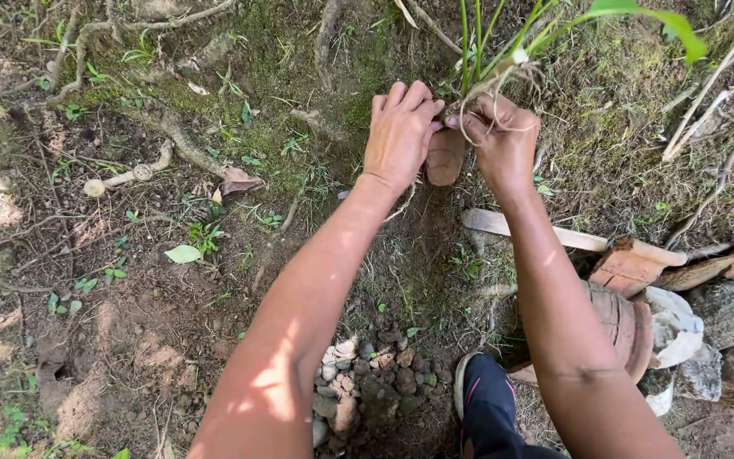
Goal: Planting a small plant into a makeshift pot or garden structure using twine and pottery shards.
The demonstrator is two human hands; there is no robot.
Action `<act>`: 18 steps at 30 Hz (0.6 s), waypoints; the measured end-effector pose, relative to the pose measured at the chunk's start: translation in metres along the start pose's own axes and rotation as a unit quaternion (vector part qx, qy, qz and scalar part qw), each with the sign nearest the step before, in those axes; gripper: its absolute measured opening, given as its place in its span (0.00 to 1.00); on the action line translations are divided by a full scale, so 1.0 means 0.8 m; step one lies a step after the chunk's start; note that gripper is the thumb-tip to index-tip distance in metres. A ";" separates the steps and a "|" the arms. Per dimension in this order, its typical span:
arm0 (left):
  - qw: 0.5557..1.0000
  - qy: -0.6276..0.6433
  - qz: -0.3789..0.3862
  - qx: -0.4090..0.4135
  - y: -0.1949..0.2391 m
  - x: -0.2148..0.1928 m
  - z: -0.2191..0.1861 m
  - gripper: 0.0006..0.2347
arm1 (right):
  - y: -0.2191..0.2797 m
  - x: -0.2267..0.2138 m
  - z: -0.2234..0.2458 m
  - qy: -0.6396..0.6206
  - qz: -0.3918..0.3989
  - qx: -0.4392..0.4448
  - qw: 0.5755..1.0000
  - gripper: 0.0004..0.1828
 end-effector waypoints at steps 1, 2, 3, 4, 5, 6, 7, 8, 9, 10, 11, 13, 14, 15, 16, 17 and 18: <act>1.000 0.003 0.000 0.001 -0.001 -0.001 0.000 0.12 | -0.001 0.000 -0.001 0.008 0.001 0.005 1.000 0.05; 1.000 0.007 0.000 0.002 -0.001 -0.002 -0.001 0.11 | -0.001 0.000 -0.002 0.016 0.002 0.009 1.000 0.05; 1.000 0.007 -0.002 0.002 -0.001 -0.001 0.000 0.11 | -0.001 0.000 -0.006 0.016 0.002 0.008 1.000 0.05; 1.000 0.007 -0.003 0.005 -0.002 0.000 0.000 0.11 | 0.000 0.000 -0.010 0.021 0.003 -0.006 1.000 0.05; 1.000 0.004 -0.005 0.006 -0.002 0.000 0.002 0.11 | -0.001 0.002 -0.013 0.024 0.007 -0.020 0.999 0.06; 1.000 0.002 -0.008 0.005 -0.004 0.001 0.002 0.11 | 0.000 0.003 -0.008 0.023 0.009 -0.023 0.999 0.06; 1.000 -0.003 -0.006 0.010 -0.004 0.001 0.003 0.11 | 0.003 0.004 -0.005 0.022 0.004 0.005 1.000 0.06; 1.000 -0.008 -0.003 0.015 -0.004 0.001 0.003 0.11 | 0.006 0.004 -0.002 0.021 -0.002 0.034 0.999 0.06; 1.000 -0.009 -0.002 0.014 -0.004 0.001 0.004 0.11 | 0.009 0.006 -0.002 0.020 -0.002 0.035 0.999 0.06; 1.000 -0.015 0.004 0.018 -0.003 0.001 0.006 0.12 | 0.012 0.007 -0.002 -0.005 -0.009 0.044 0.999 0.05; 1.000 -0.020 0.010 0.022 -0.003 0.003 0.006 0.12 | 0.015 0.006 -0.003 -0.027 -0.017 0.053 0.998 0.05; 0.999 -0.020 0.011 0.028 -0.004 -0.002 0.003 0.13 | 0.017 0.007 0.000 -0.023 -0.026 0.055 0.998 0.06; 0.999 -0.022 0.010 0.033 -0.006 -0.005 0.001 0.14 | 0.017 0.008 0.002 -0.019 -0.035 0.056 0.998 0.07; 0.999 -0.022 0.011 0.034 -0.008 -0.010 0.000 0.14 | 0.018 0.009 0.001 -0.019 -0.036 0.057 0.998 0.07; 0.999 -0.020 0.007 0.041 -0.010 -0.014 -0.001 0.15 | 0.018 0.010 0.001 -0.017 -0.037 0.054 0.998 0.07; 0.999 -0.017 0.005 0.047 -0.011 -0.018 -0.004 0.15 | 0.020 0.009 0.000 -0.014 -0.038 0.052 0.998 0.07; 0.999 -0.016 0.006 0.048 -0.010 -0.016 -0.004 0.15 | 0.021 0.008 0.000 -0.013 -0.039 0.054 0.998 0.07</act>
Point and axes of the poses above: each hand's wrist, its own y-axis away from the middle knuckle, its own x-axis out of the palm, z = x × y, the point moved 2 cm from there along -y, towards the middle knuckle, and after that the axes turned 15 degrees about -z, right-handed, at the moved point
